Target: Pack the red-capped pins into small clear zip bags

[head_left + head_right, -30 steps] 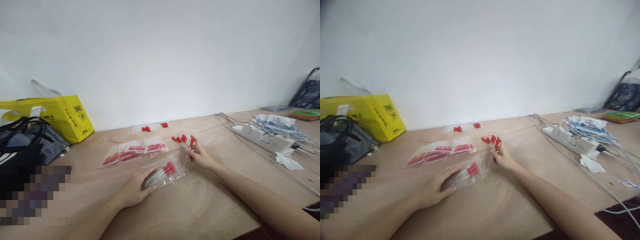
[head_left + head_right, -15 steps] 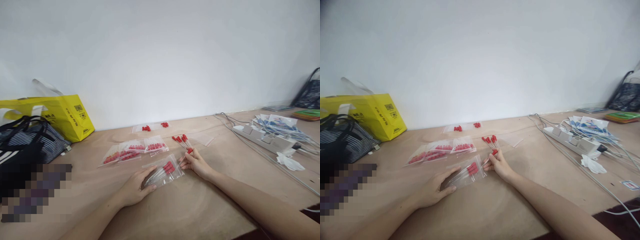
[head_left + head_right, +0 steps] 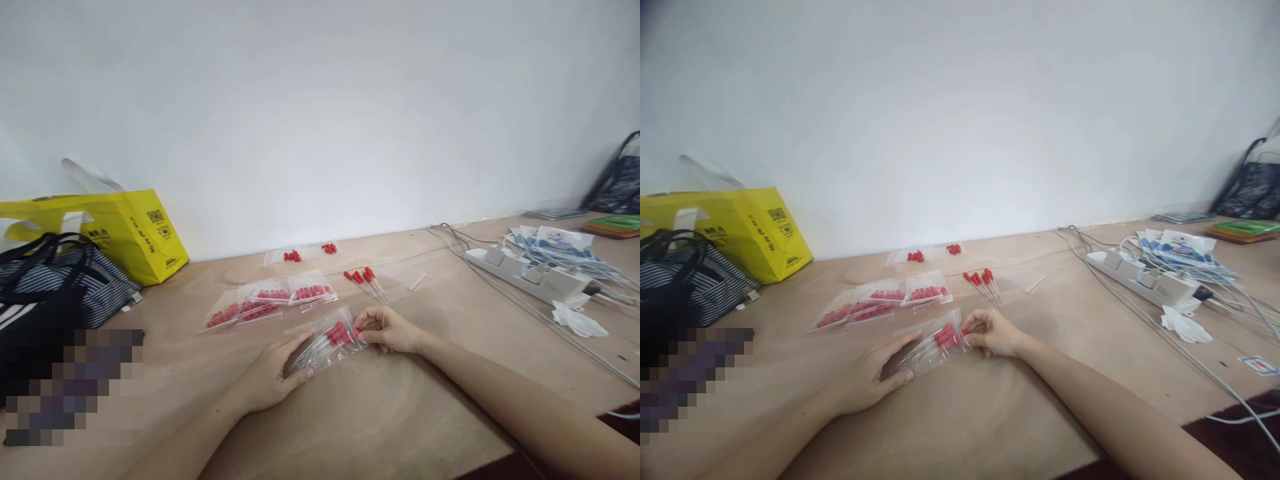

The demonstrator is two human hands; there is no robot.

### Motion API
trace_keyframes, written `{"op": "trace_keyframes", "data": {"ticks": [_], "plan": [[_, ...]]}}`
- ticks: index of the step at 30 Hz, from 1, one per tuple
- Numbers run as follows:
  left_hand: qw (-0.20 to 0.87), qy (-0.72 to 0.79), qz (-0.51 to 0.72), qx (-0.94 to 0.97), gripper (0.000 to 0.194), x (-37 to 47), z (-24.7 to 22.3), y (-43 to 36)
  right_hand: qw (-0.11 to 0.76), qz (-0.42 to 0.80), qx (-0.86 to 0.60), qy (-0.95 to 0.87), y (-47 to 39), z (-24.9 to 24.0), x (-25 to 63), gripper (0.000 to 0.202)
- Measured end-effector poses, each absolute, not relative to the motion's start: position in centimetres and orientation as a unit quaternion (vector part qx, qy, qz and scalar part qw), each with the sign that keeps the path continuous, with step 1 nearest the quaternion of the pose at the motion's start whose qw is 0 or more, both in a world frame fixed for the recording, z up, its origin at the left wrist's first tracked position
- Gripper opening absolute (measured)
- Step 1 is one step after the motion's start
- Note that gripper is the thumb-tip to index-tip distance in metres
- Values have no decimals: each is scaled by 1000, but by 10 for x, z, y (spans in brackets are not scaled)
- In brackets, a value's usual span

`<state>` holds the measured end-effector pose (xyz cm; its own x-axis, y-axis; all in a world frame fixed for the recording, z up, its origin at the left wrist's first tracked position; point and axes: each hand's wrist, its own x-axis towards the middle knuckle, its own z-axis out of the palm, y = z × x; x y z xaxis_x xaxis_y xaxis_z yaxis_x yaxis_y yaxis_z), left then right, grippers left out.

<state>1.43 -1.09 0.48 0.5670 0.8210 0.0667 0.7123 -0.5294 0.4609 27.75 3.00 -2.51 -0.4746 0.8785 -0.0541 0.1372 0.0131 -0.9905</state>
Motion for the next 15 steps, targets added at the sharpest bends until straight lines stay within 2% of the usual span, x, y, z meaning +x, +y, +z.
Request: {"op": "trace_keyframes", "data": {"ticks": [4, 8, 15], "plan": [[194, 441, 140, 865, 53, 13, 2, -9, 269, 566, -369, -686, 39, -27, 281, 27], [195, 436, 135, 868, 52, 12, 1, -9, 258, 544, -355, -715, 42, -28, 279, 27], [187, 425, 141, 874, 53, 12, 2, -10, 342, 426, -431, -718, 39, -27, 264, 22]]}}
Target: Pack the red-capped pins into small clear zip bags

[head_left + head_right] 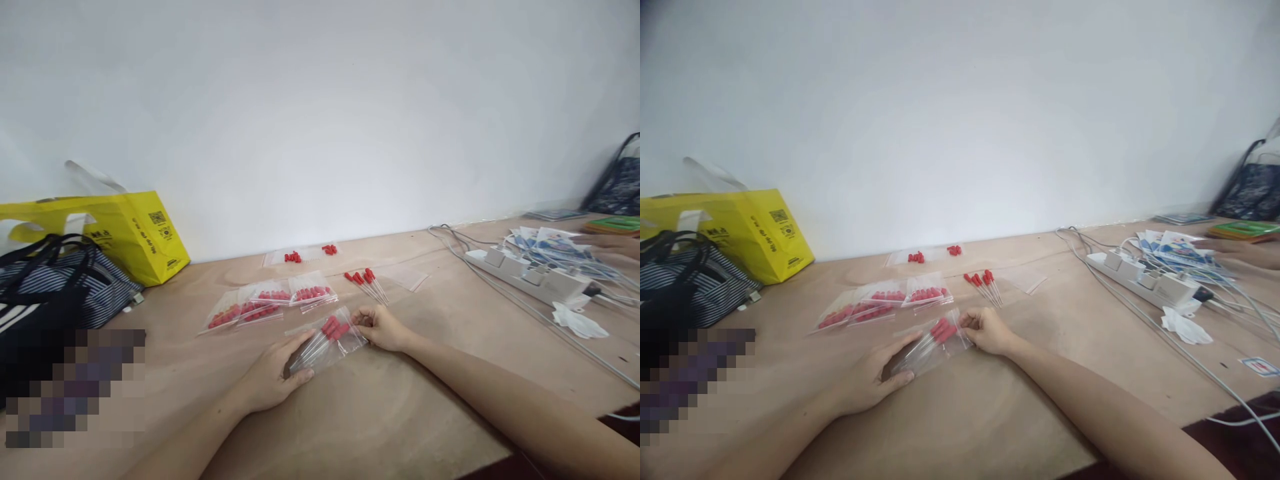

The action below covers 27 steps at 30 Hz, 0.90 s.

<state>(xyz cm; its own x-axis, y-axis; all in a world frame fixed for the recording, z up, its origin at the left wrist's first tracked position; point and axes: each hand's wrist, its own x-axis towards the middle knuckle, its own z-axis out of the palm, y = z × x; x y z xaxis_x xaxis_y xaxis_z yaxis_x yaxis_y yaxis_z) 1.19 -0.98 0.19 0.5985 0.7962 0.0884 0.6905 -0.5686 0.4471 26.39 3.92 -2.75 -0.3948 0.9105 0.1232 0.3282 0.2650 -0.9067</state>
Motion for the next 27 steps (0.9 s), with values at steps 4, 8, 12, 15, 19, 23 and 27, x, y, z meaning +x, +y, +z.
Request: {"op": "trace_keyframes", "data": {"ticks": [4, 8, 12, 15, 19, 23, 27], "plan": [[172, 422, 161, 876, 54, 11, -1, -9, 332, 441, -387, -738, 44, -31, 266, 26], [164, 415, 161, 880, 54, 11, -2, -8, 344, 438, -351, -753, 48, -36, 264, 27], [164, 408, 165, 883, 54, 11, -2, -8, 341, 427, -397, -737, 51, -39, 261, 28], [164, 412, 163, 881, 54, 11, -1, -8, 319, 417, -434, -733, 62, -33, 268, 24], [166, 414, 161, 880, 54, 10, -2, -8, 307, 217, -548, -747, 89, -17, 277, 10], [165, 415, 162, 880, 54, 10, -2, -8, 278, 79, -642, -710, 118, -7, 267, 21], [170, 416, 163, 878, 54, 9, -3, -9, 256, 57, -686, -678, 140, -7, 247, 25]]}}
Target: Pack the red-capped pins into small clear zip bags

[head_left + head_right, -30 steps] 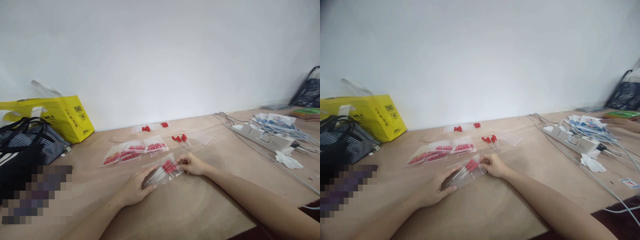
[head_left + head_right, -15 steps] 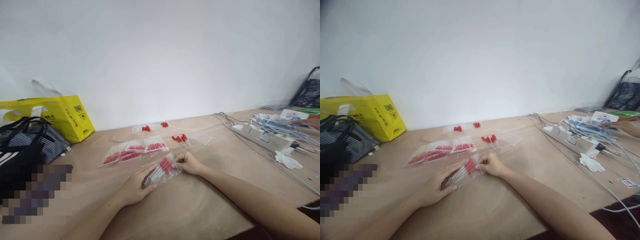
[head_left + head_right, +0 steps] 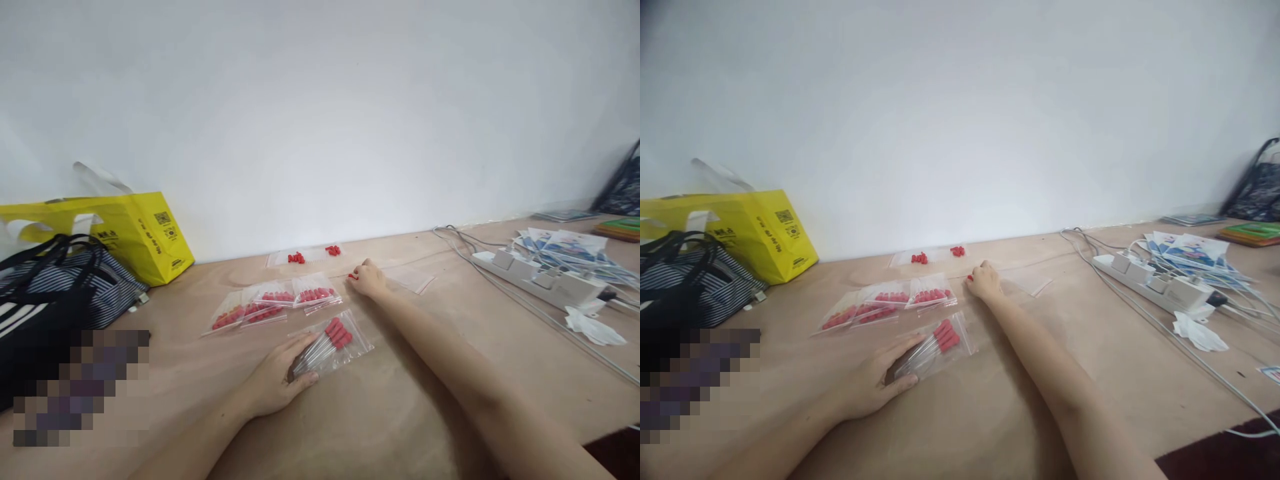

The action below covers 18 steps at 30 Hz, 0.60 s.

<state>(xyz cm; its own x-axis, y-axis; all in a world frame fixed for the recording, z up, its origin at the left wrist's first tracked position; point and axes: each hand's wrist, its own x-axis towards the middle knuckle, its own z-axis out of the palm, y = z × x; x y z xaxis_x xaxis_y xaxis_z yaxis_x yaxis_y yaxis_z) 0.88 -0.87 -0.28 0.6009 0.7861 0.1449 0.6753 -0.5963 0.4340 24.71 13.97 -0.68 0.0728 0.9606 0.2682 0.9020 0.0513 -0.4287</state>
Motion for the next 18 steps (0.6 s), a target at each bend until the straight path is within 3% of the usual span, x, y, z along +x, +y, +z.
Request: {"op": "trace_keyframes", "data": {"ticks": [5, 10, 15, 18], "plan": [[173, 412, 166, 879, 54, 8, -5, -8, 302, 89, -690, -652, 150, -6, 236, 18], [175, 414, 175, 876, 54, 8, -6, -8, 397, 138, -641, -642, 136, 4, 253, 23], [175, 414, 171, 877, 54, 10, -2, -9, 575, 281, -520, -565, 91, -6, 282, 35], [169, 420, 162, 877, 54, 12, 0, -9, 635, 361, -463, -502, 67, -19, 289, 38]]}}
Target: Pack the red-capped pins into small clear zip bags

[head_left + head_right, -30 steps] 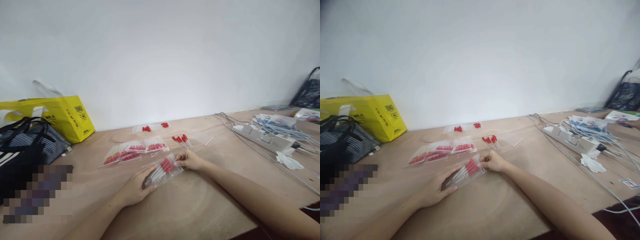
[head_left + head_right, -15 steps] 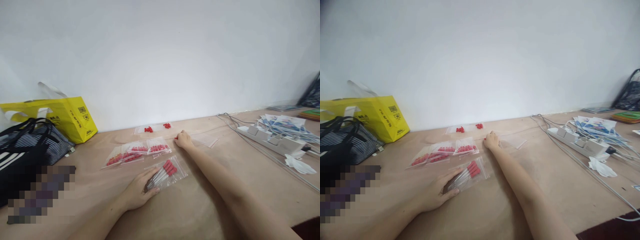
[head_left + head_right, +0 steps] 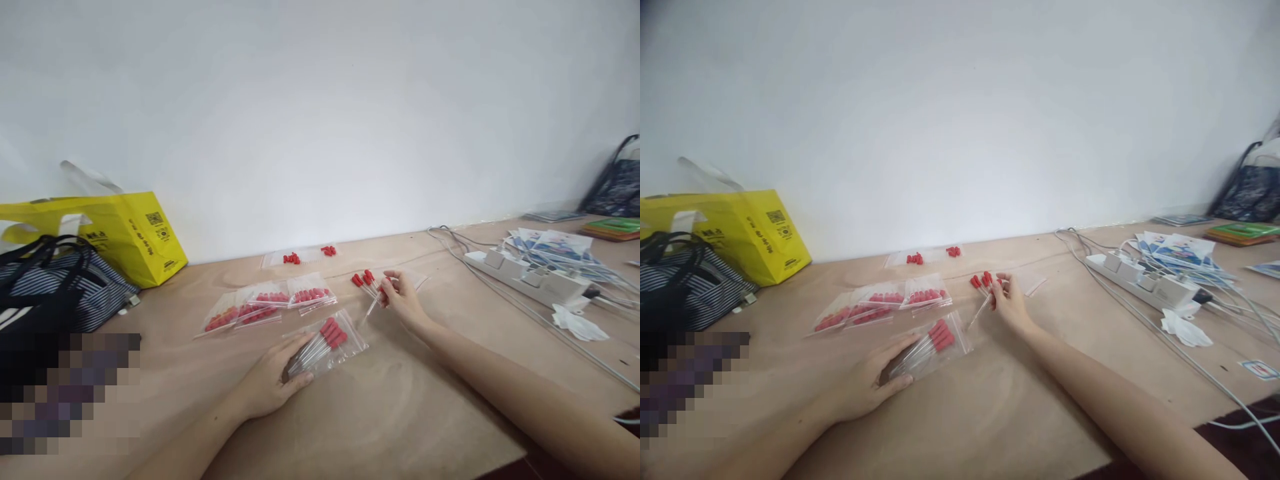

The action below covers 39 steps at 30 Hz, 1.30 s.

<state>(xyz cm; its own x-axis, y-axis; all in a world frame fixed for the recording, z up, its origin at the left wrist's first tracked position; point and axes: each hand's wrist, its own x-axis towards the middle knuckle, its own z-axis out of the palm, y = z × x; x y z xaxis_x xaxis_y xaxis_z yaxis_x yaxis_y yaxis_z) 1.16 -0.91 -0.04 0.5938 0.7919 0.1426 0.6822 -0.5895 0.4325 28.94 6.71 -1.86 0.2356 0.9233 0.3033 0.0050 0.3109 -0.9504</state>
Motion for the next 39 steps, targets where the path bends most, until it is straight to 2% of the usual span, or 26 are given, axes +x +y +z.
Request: {"op": "trace_keyframes", "data": {"ticks": [9, 15, 21, 25, 30, 39], "plan": [[154, 407, 166, 885, 52, 13, -1, -8, 605, 489, -471, -416, 47, -28, 275, 31], [153, 415, 156, 883, 53, 13, -1, -8, 542, 572, -430, -440, 30, -31, 265, 36], [152, 415, 163, 882, 52, 14, 0, -9, 400, 547, -432, -594, 27, -29, 268, 32], [152, 412, 169, 882, 52, 14, 0, -9, 343, 566, -383, -644, 33, -28, 271, 27], [155, 409, 171, 883, 53, 15, 2, -10, 334, 602, -349, -636, 41, -32, 269, 27], [159, 395, 150, 892, 51, 13, 3, -10, 308, 525, -302, -734, 41, -27, 272, 23]]}}
